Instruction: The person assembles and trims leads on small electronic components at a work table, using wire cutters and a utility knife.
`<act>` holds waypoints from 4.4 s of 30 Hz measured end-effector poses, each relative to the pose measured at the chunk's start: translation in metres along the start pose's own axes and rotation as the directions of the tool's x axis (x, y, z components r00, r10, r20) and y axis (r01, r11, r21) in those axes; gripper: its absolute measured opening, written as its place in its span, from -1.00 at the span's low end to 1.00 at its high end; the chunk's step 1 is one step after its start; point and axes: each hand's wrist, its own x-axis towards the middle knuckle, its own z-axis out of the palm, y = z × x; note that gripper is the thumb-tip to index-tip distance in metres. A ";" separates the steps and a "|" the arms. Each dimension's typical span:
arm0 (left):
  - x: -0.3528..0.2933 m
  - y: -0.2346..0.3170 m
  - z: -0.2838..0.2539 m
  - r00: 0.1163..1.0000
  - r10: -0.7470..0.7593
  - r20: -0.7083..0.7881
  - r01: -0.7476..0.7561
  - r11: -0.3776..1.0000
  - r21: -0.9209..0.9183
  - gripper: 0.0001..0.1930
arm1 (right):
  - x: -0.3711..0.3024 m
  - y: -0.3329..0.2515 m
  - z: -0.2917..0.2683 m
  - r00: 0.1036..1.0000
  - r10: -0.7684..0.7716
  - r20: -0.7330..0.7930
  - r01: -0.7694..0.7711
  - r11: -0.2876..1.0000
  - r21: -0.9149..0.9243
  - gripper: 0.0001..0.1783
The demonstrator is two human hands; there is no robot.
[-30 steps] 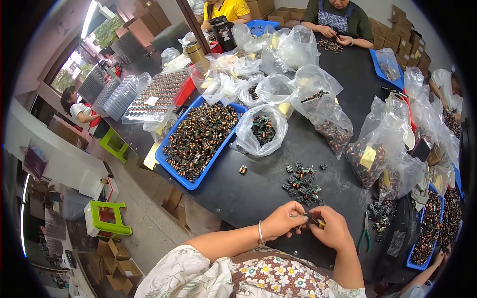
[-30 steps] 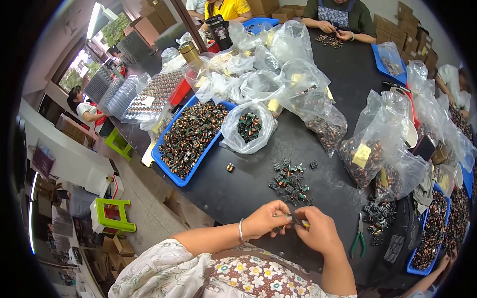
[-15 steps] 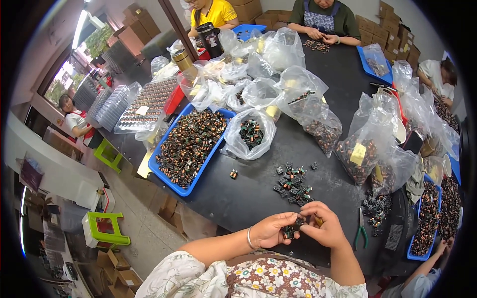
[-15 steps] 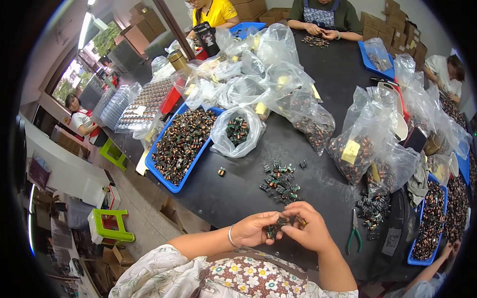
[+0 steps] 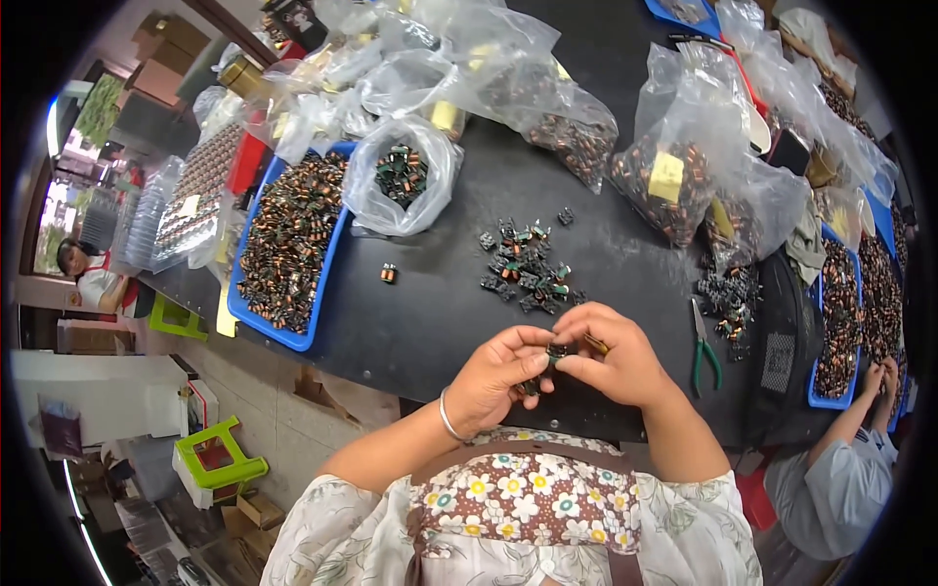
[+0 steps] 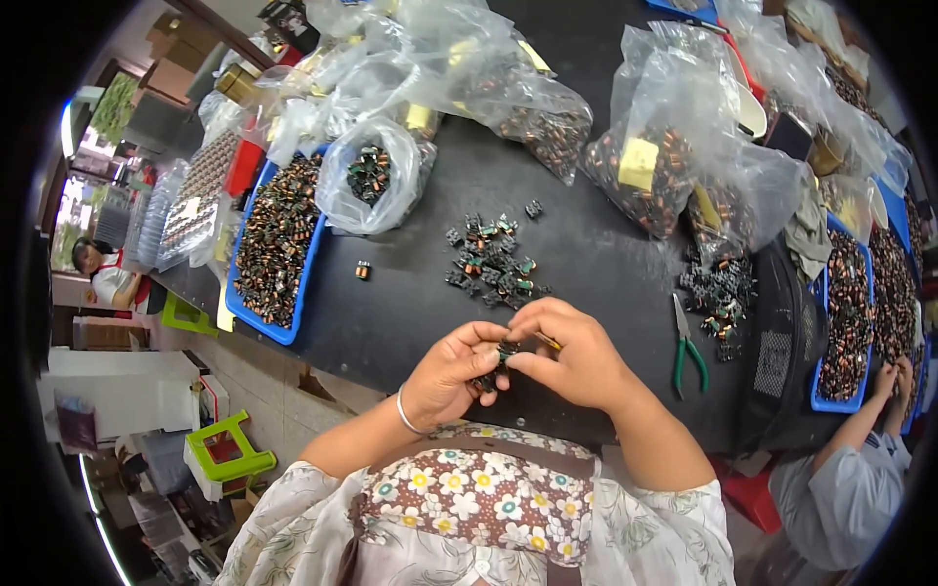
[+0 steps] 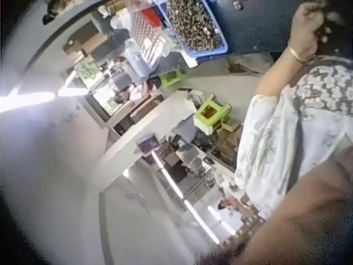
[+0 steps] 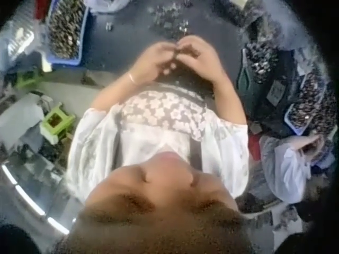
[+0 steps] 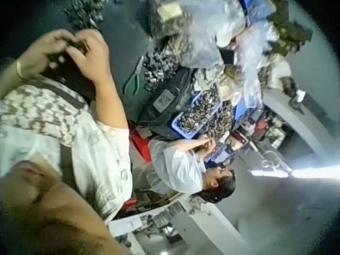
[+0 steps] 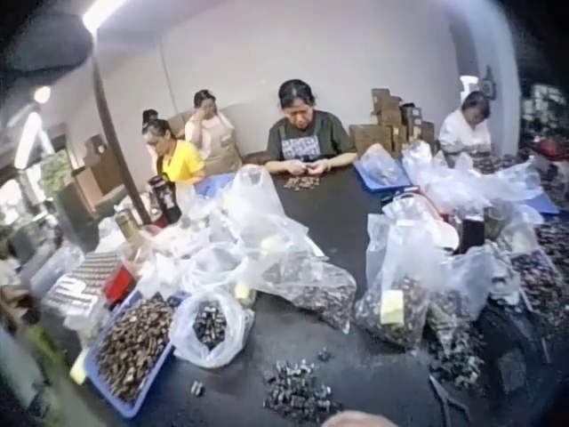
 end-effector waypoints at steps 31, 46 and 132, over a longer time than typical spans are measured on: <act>0.000 -0.005 -0.003 1.000 -0.007 0.008 0.007 1.000 0.008 -0.77 | -0.005 0.004 0.000 1.000 -0.005 -0.022 0.005 1.000 -0.001 -0.79; -0.003 -0.001 0.001 0.999 0.046 -0.002 -0.046 0.998 0.051 -0.70 | -0.002 0.004 -0.028 0.981 0.158 -0.114 -0.184 0.945 -0.272 -0.79; 0.004 0.002 -0.010 0.985 -0.166 0.035 0.169 0.978 -0.121 -0.80 | 0.004 0.015 -0.013 0.980 0.069 0.187 -0.118 0.957 0.266 -0.68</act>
